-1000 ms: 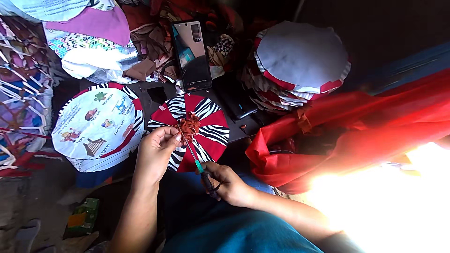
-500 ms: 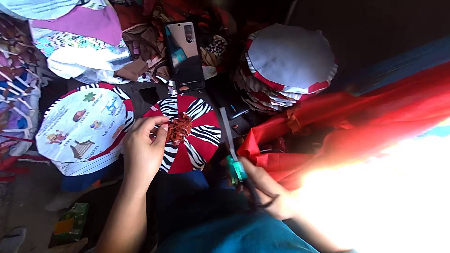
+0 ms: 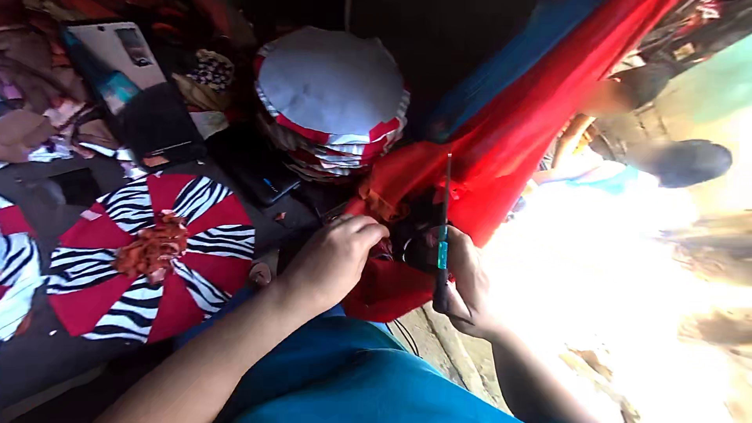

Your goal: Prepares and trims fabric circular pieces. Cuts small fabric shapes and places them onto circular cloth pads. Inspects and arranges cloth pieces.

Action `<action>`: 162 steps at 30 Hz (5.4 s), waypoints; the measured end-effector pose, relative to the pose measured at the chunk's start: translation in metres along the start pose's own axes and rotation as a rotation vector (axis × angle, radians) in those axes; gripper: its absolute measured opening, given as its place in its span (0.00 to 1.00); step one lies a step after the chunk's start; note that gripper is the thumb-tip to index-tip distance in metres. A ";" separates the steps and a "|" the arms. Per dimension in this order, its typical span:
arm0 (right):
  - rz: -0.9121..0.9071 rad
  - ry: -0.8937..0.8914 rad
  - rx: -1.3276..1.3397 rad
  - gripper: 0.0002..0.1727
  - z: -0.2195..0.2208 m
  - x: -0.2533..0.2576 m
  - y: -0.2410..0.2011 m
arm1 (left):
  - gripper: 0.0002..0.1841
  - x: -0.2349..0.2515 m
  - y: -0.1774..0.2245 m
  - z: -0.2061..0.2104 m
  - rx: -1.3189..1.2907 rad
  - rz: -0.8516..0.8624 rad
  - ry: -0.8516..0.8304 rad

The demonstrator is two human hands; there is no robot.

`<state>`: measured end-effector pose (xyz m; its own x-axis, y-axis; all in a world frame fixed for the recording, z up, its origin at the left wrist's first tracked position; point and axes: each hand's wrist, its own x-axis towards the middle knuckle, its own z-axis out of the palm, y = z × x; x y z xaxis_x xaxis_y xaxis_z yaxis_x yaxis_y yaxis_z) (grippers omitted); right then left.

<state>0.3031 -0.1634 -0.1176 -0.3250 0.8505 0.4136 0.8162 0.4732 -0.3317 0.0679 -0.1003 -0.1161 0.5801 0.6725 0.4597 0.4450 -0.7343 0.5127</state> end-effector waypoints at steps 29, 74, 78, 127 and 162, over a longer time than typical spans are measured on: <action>0.024 0.546 0.375 0.31 -0.052 -0.066 0.034 | 0.12 0.150 0.058 0.093 0.072 -0.249 -0.497; 0.381 0.511 0.766 0.29 -0.007 -0.010 0.012 | 0.08 0.075 0.062 0.043 -1.254 -0.827 0.026; 0.386 0.475 0.685 0.28 -0.002 -0.011 0.004 | 0.03 0.069 0.061 0.052 -1.166 -0.715 -0.026; -0.204 -0.753 1.400 0.44 0.056 0.046 -0.111 | 0.38 -0.050 -0.022 -0.178 -0.809 -0.414 0.986; -0.132 -0.920 2.212 0.34 0.105 0.109 -0.161 | 0.12 -0.121 -0.033 -0.144 -0.938 -0.339 0.642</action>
<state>0.0860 -0.1227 -0.1078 -0.8536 0.3596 0.3769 -0.5206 -0.5667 -0.6386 -0.1151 -0.1440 -0.0847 -0.0381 0.9393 0.3410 -0.3188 -0.3348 0.8867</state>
